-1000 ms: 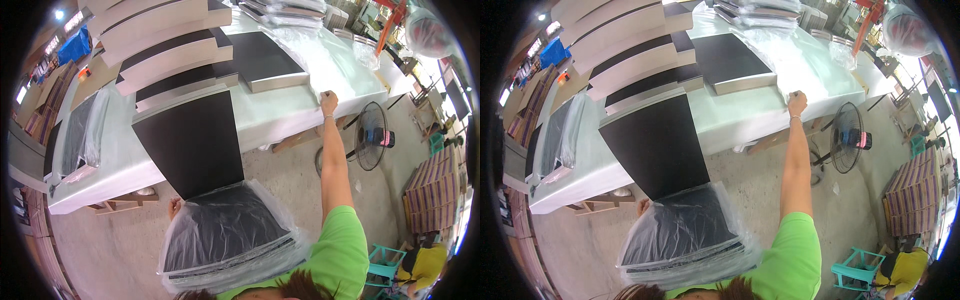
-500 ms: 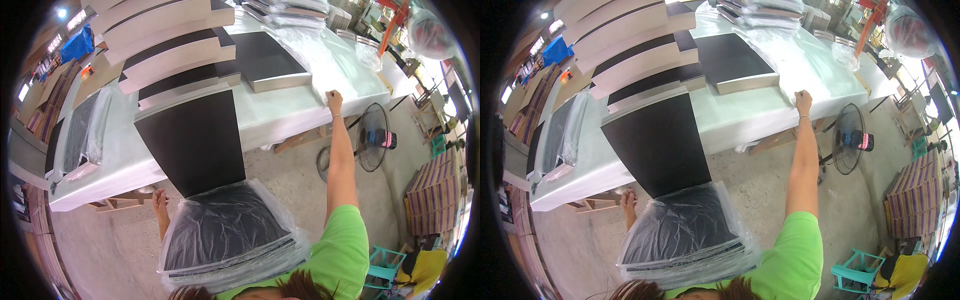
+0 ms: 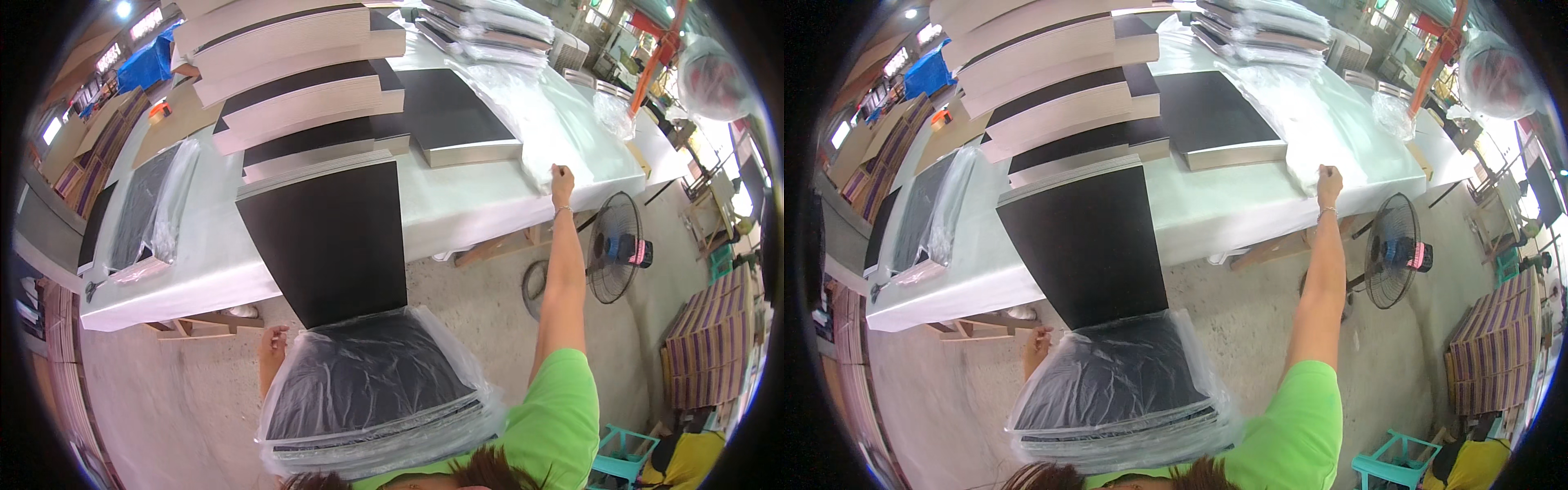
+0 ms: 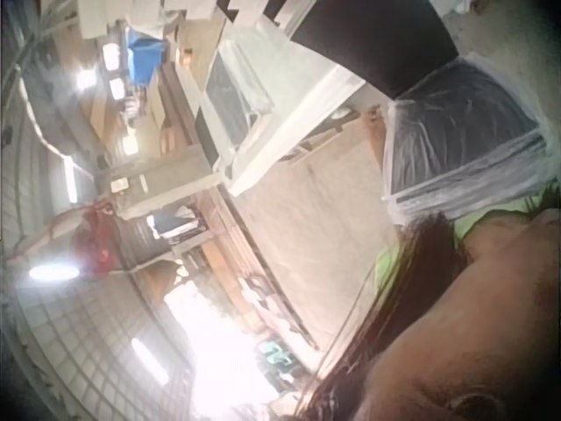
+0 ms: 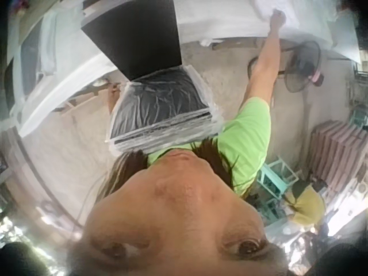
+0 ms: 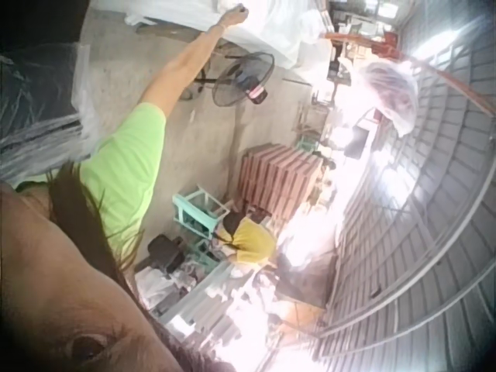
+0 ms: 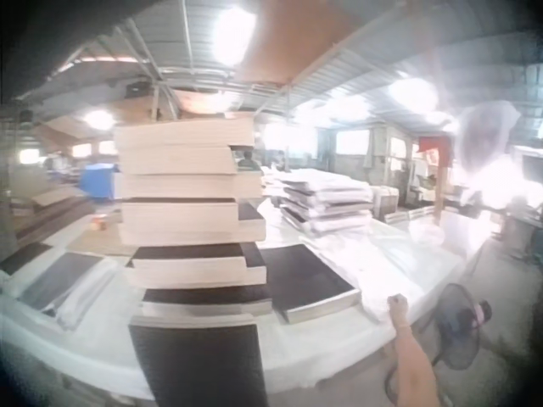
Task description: The person wraps black rectangular boards in plastic film, reaching for new sheets and tucking the edges around each board.
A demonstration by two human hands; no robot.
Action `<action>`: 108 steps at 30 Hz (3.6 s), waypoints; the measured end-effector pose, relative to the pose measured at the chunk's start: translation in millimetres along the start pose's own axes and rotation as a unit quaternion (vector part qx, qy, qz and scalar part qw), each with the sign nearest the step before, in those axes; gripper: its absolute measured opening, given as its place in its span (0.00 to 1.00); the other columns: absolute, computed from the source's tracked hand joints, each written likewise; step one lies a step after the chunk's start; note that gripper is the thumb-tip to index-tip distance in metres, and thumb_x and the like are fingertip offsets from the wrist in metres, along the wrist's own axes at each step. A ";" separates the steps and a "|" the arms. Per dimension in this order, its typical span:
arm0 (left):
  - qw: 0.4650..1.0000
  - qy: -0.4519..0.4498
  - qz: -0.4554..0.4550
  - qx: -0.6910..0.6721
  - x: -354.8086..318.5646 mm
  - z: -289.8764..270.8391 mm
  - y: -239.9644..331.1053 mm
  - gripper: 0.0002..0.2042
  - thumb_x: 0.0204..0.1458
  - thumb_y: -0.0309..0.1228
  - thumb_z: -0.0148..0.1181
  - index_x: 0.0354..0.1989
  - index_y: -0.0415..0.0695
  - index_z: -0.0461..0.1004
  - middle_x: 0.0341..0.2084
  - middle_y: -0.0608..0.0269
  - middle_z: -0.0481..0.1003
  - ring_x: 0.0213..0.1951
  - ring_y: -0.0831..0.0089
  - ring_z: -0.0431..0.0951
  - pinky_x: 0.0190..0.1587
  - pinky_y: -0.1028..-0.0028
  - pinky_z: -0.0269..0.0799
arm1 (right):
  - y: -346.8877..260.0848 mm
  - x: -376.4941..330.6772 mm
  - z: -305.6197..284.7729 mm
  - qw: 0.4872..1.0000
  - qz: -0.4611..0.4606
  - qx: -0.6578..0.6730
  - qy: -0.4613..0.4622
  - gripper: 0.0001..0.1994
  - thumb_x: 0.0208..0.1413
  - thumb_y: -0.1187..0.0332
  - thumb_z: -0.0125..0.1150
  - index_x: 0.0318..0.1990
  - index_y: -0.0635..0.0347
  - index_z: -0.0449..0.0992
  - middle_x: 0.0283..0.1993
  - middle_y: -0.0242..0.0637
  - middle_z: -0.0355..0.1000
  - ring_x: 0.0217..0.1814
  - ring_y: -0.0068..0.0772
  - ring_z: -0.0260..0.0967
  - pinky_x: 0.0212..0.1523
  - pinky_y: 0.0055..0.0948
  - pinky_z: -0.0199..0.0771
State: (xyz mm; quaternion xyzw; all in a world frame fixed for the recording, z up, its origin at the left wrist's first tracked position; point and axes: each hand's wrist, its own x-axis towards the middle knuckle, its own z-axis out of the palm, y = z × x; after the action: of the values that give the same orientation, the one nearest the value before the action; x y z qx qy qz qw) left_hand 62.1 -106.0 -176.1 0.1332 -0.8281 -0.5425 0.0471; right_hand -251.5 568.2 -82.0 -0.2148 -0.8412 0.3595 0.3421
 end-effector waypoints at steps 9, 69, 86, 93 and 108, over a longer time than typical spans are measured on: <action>0.994 -0.092 -0.012 0.063 -9.8 -12.8 -53.6 0.08 0.52 0.29 0.52 0.39 0.43 0.72 0.33 0.62 0.73 0.30 0.73 0.69 0.34 0.75 0.64 | -11.4 -9.5 18.4 0.983 -0.064 -0.163 -0.053 0.09 0.45 0.60 0.62 0.32 0.50 0.78 0.35 0.41 0.69 0.43 0.41 0.68 0.42 0.43 0.65; 0.982 0.034 0.036 0.180 -0.7 -12.6 -19.6 0.08 0.53 0.26 0.51 0.40 0.44 0.73 0.33 0.56 0.72 0.34 0.69 0.71 0.38 0.73 0.66 | -47.7 27.0 -20.3 0.971 -0.105 0.176 0.122 0.09 0.58 0.68 0.47 0.33 0.66 0.70 0.27 0.41 0.68 0.31 0.29 0.63 0.37 0.27 0.63; 0.884 -0.394 0.248 -0.048 33.7 63.2 272.9 0.19 0.42 0.32 0.64 0.42 0.37 0.71 0.33 0.55 0.75 0.35 0.68 0.74 0.39 0.69 0.68 | -346.8 -269.8 -95.1 0.836 -0.384 0.258 -0.296 0.07 0.55 0.69 0.53 0.35 0.64 0.73 0.26 0.26 0.70 0.24 0.18 0.63 0.24 0.21 0.63; 0.971 -0.163 -0.022 -0.174 35.5 -12.1 192.7 0.19 0.46 0.37 0.62 0.43 0.39 0.72 0.36 0.61 0.75 0.40 0.73 0.72 0.47 0.74 0.66 | -299.6 -202.4 -79.6 0.904 -0.049 0.317 -0.283 0.13 0.58 0.61 0.50 0.37 0.63 0.72 0.27 0.23 0.65 0.27 0.12 0.60 0.26 0.15 0.60; 0.921 -0.171 -0.105 -0.335 23.1 10.5 136.7 0.13 0.51 0.40 0.59 0.35 0.41 0.75 0.27 0.72 0.71 0.28 0.87 0.66 0.31 0.85 0.60 | -197.8 -203.7 -24.1 0.897 0.074 0.360 -0.245 0.10 0.60 0.66 0.46 0.35 0.63 0.71 0.30 0.27 0.66 0.32 0.18 0.62 0.35 0.21 0.63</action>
State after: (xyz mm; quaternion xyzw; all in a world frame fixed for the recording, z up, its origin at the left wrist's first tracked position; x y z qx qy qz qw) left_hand 14.4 -51.6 -57.4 0.1016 -0.5749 -0.8043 -0.1104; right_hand -119.5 327.0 -6.8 -0.0437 -0.6929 0.7037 0.1511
